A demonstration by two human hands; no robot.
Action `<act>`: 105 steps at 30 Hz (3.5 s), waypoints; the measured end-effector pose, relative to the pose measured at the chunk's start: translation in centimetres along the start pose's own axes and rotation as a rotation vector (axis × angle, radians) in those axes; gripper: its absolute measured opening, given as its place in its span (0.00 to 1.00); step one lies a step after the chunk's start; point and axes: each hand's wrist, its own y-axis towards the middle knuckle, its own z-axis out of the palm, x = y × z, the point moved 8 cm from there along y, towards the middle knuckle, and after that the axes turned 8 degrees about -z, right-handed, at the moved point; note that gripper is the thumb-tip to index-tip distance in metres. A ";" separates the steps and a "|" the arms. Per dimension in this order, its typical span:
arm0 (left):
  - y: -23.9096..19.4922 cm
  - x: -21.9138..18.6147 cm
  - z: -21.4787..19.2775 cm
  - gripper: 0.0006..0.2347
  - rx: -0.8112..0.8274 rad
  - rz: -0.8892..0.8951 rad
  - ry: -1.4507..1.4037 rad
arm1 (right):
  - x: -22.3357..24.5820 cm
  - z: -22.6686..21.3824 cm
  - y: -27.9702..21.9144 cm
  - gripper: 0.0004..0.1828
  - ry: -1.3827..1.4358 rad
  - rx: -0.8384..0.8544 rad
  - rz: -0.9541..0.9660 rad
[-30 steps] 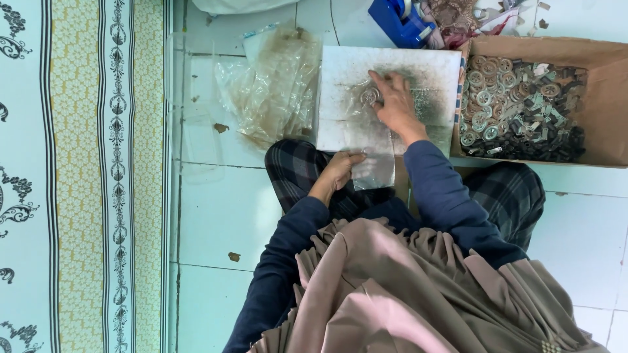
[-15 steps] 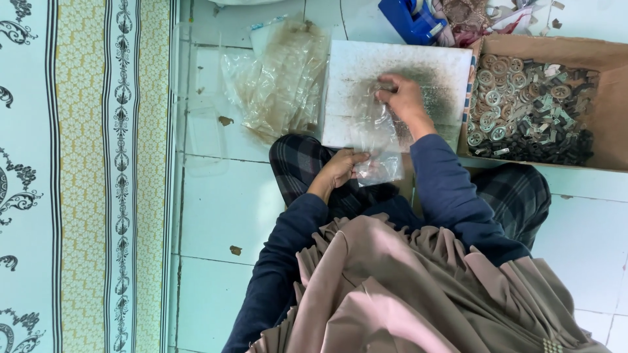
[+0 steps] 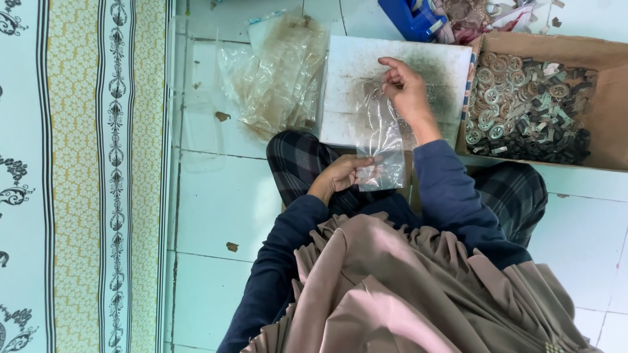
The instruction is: The person sits on the floor and picks metal buttons from a cardboard box, arranging them on a white board. They then place the buttons into a small plastic bag, seal it, and put it into a plastic container. The person repeats this process with another set of buttons.
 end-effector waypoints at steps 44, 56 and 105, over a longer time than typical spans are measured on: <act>2.2 0.8 -5.8 0.29 -0.185 0.089 0.071 | -5.4 0.9 -3.1 0.32 -0.882 0.147 -0.245; -0.3 -4.6 -4.0 0.23 -0.540 0.323 0.655 | -8.3 -1.1 -5.0 0.26 -0.754 -0.121 0.099; 5.4 -8.1 -1.7 0.26 -0.305 0.503 -0.135 | -7.4 -0.6 -9.0 0.40 0.490 -0.321 0.257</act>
